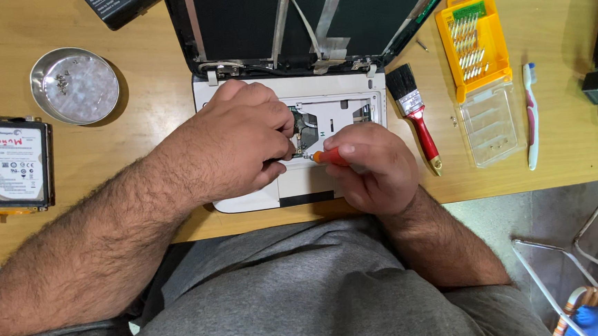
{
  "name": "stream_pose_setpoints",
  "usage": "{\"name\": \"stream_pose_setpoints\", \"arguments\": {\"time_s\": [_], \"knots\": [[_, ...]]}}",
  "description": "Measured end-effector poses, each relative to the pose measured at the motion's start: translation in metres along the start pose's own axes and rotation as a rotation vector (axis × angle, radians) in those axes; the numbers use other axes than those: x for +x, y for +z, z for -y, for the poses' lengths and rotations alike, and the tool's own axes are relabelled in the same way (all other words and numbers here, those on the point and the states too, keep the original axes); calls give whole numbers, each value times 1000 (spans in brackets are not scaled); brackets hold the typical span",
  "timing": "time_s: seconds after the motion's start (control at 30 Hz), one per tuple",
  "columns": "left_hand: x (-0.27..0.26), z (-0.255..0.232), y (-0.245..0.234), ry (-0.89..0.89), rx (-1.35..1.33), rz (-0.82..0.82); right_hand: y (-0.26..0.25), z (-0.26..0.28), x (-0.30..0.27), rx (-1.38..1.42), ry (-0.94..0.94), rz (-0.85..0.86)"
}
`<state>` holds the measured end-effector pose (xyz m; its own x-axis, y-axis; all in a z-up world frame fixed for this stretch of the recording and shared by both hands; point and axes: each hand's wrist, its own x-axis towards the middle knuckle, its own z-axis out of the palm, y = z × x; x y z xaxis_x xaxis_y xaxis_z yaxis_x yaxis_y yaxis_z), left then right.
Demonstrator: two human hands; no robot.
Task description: The person uses a screwdriver to remove screws from the bottom case of a disassembled laptop. They place the removed screws into a small metal container on the table. The laptop's internal components, including the motherboard and hard drive, are visible during the process.
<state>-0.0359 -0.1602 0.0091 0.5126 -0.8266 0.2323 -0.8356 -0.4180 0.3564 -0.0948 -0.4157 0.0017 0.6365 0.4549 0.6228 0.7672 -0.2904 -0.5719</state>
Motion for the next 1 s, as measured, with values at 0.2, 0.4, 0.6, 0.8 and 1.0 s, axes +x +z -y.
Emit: {"name": "stream_pose_setpoints", "arguments": {"time_s": [0.2, 0.4, 0.6, 0.8, 1.0], "knots": [[0, 0, 0, 8, 15, -1, 2, -4, -3, 32, -7, 25], [-1, 0, 1, 7, 15, 0, 3, -7, -4, 12, -26, 40], [0, 0, 0, -7, 17, 23, 3, 0, 4, 6, 20, 35], [0, 1, -2, 4, -24, 16, 0, 4, 15, 104, -25, 132], [0, 1, -2, 17, -14, -2, -2, 9, 28, -31, -55, 119]]}}
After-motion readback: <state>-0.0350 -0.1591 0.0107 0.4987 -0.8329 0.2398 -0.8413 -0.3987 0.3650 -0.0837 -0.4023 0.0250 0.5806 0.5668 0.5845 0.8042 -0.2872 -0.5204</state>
